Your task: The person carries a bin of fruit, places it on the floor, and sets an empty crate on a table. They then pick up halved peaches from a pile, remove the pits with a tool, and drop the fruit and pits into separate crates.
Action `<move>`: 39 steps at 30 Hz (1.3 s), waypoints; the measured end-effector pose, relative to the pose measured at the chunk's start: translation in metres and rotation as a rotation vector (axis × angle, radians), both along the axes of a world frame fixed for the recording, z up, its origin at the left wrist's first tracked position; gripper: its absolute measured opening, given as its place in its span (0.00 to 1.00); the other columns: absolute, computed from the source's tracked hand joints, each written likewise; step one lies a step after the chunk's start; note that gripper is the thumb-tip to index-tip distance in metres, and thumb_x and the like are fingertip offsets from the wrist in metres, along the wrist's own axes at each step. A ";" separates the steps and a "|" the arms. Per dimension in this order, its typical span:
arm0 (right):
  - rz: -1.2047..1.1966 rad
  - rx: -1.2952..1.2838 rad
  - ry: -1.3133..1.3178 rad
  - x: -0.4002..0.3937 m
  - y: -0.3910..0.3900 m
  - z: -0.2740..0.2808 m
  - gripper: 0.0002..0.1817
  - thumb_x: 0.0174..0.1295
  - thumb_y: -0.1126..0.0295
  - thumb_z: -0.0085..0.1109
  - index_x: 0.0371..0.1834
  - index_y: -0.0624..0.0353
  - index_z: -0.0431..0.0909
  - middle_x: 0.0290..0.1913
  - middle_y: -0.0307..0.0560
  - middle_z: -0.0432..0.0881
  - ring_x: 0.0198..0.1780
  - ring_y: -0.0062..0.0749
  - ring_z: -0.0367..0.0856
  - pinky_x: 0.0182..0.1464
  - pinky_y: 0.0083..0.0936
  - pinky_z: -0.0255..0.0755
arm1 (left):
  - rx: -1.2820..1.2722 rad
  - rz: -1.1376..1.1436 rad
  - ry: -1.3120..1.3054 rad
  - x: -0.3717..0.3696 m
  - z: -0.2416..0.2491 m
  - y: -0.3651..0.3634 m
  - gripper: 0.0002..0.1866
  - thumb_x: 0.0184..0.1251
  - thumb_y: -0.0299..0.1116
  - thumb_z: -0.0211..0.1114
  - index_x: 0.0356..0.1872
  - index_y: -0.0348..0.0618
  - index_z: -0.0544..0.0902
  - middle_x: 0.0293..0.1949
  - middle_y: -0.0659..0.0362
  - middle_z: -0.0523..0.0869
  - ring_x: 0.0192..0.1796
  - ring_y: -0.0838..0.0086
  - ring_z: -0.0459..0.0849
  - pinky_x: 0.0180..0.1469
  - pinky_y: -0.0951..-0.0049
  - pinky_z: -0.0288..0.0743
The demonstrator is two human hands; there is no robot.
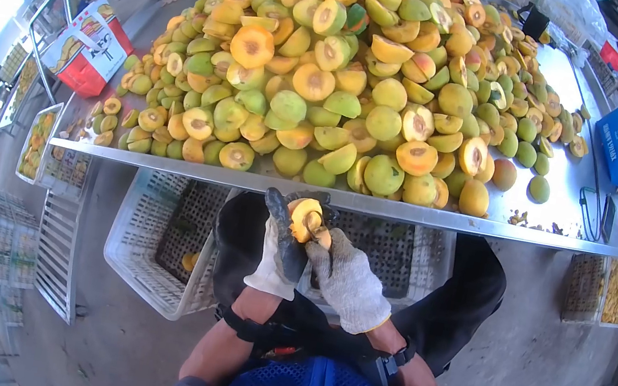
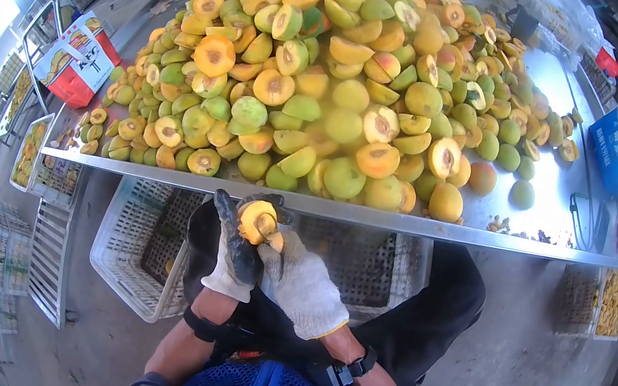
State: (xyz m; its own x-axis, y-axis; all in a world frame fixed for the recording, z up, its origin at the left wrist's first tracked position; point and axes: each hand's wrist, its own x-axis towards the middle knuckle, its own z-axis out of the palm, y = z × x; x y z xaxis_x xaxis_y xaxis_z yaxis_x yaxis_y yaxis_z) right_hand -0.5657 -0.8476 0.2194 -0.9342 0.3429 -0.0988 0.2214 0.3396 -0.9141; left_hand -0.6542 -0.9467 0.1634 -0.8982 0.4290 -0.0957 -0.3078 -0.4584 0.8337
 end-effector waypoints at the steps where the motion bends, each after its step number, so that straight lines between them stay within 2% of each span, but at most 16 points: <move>1: 0.002 0.005 -0.009 0.000 -0.001 -0.002 0.15 0.70 0.58 0.53 0.48 0.57 0.75 0.33 0.66 0.82 0.40 0.68 0.80 0.37 0.51 0.73 | -0.042 0.009 0.055 0.001 -0.003 0.000 0.26 0.80 0.54 0.46 0.52 0.38 0.77 0.44 0.59 0.83 0.46 0.75 0.81 0.53 0.73 0.77; 3: 0.010 0.015 -0.024 -0.001 -0.004 -0.007 0.15 0.71 0.58 0.53 0.48 0.58 0.75 0.34 0.65 0.82 0.41 0.67 0.80 0.37 0.50 0.74 | -0.126 0.028 0.169 0.002 -0.011 0.000 0.27 0.81 0.54 0.41 0.54 0.39 0.75 0.46 0.57 0.83 0.48 0.72 0.82 0.55 0.72 0.77; 6: 0.079 0.041 -0.007 0.001 -0.003 -0.030 0.15 0.71 0.58 0.51 0.50 0.57 0.77 0.36 0.63 0.83 0.43 0.65 0.81 0.38 0.47 0.75 | -0.128 0.036 0.033 -0.002 -0.019 -0.002 0.25 0.81 0.52 0.44 0.53 0.39 0.76 0.45 0.58 0.84 0.46 0.73 0.83 0.52 0.73 0.78; 9: 0.038 -0.151 -0.028 0.001 0.000 -0.020 0.16 0.71 0.58 0.51 0.53 0.57 0.77 0.37 0.61 0.84 0.45 0.63 0.81 0.40 0.45 0.76 | -0.230 -0.026 0.136 -0.006 -0.017 -0.007 0.22 0.80 0.49 0.46 0.51 0.38 0.77 0.44 0.58 0.84 0.44 0.73 0.83 0.49 0.73 0.79; 12: -0.004 -0.159 -0.020 0.000 -0.007 -0.028 0.17 0.72 0.58 0.50 0.54 0.57 0.77 0.38 0.61 0.84 0.44 0.64 0.81 0.40 0.45 0.76 | -0.352 0.124 0.321 0.001 -0.018 0.002 0.22 0.80 0.47 0.47 0.49 0.37 0.79 0.42 0.58 0.85 0.43 0.73 0.83 0.48 0.73 0.79; 13: -0.025 -0.161 -0.016 0.000 -0.008 -0.029 0.18 0.71 0.56 0.51 0.54 0.56 0.77 0.38 0.63 0.83 0.45 0.65 0.80 0.41 0.46 0.76 | -0.514 0.197 0.515 0.006 -0.010 0.008 0.25 0.80 0.50 0.46 0.49 0.36 0.79 0.42 0.57 0.85 0.43 0.72 0.83 0.48 0.72 0.78; 16: -0.060 -0.173 -0.016 0.002 -0.012 -0.025 0.19 0.71 0.54 0.52 0.55 0.55 0.76 0.40 0.66 0.83 0.46 0.68 0.78 0.41 0.48 0.76 | -0.220 0.148 0.231 0.001 -0.018 0.007 0.28 0.80 0.55 0.44 0.49 0.36 0.78 0.42 0.56 0.85 0.43 0.70 0.83 0.50 0.71 0.78; 18: -0.046 -0.181 -0.024 -0.001 -0.008 -0.016 0.18 0.71 0.55 0.52 0.55 0.55 0.76 0.39 0.67 0.82 0.45 0.68 0.78 0.40 0.49 0.76 | -0.307 0.235 0.287 0.004 -0.019 0.012 0.30 0.79 0.57 0.43 0.50 0.36 0.78 0.43 0.55 0.85 0.43 0.70 0.83 0.52 0.70 0.77; 21: -0.050 -0.121 -0.072 -0.001 -0.005 -0.010 0.19 0.71 0.55 0.52 0.56 0.56 0.74 0.38 0.68 0.82 0.44 0.69 0.78 0.39 0.51 0.75 | -0.285 0.262 0.274 0.006 -0.009 0.017 0.31 0.79 0.59 0.41 0.50 0.37 0.78 0.44 0.55 0.85 0.44 0.69 0.82 0.54 0.70 0.76; 24: -0.067 -0.132 -0.026 -0.003 -0.006 -0.014 0.18 0.72 0.55 0.51 0.49 0.58 0.76 0.35 0.66 0.82 0.42 0.69 0.79 0.40 0.50 0.74 | -0.330 0.265 0.322 0.001 -0.020 0.017 0.32 0.79 0.59 0.39 0.50 0.38 0.78 0.45 0.55 0.85 0.46 0.69 0.82 0.56 0.70 0.76; 27: -0.067 -0.134 -0.058 -0.003 -0.005 -0.012 0.18 0.72 0.55 0.50 0.50 0.58 0.76 0.36 0.66 0.82 0.43 0.69 0.79 0.40 0.51 0.74 | -0.382 0.266 0.369 0.000 -0.024 0.015 0.32 0.79 0.59 0.39 0.50 0.38 0.78 0.45 0.55 0.85 0.46 0.69 0.82 0.56 0.70 0.75; 33: -0.042 -0.142 -0.038 -0.005 -0.004 -0.018 0.17 0.71 0.56 0.52 0.52 0.59 0.74 0.37 0.68 0.81 0.44 0.70 0.77 0.39 0.52 0.73 | -0.264 0.167 0.213 -0.002 -0.013 0.012 0.30 0.80 0.58 0.40 0.50 0.38 0.78 0.45 0.53 0.85 0.45 0.68 0.83 0.53 0.69 0.77; 39: -0.035 -0.183 0.049 -0.007 -0.004 -0.020 0.17 0.72 0.58 0.51 0.48 0.61 0.78 0.39 0.65 0.82 0.47 0.68 0.77 0.44 0.47 0.74 | -0.221 0.078 0.114 -0.009 -0.003 0.008 0.29 0.80 0.55 0.42 0.48 0.37 0.79 0.41 0.54 0.85 0.42 0.68 0.84 0.48 0.70 0.79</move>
State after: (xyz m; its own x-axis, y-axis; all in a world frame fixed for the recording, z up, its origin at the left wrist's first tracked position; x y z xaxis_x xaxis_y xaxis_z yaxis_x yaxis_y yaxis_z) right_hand -0.5723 -0.8511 0.1998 -0.9274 0.3554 -0.1169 0.1836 0.1600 -0.9699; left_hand -0.6633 -0.9386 0.1607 -0.9380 0.3382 -0.0756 -0.1770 -0.2801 0.9435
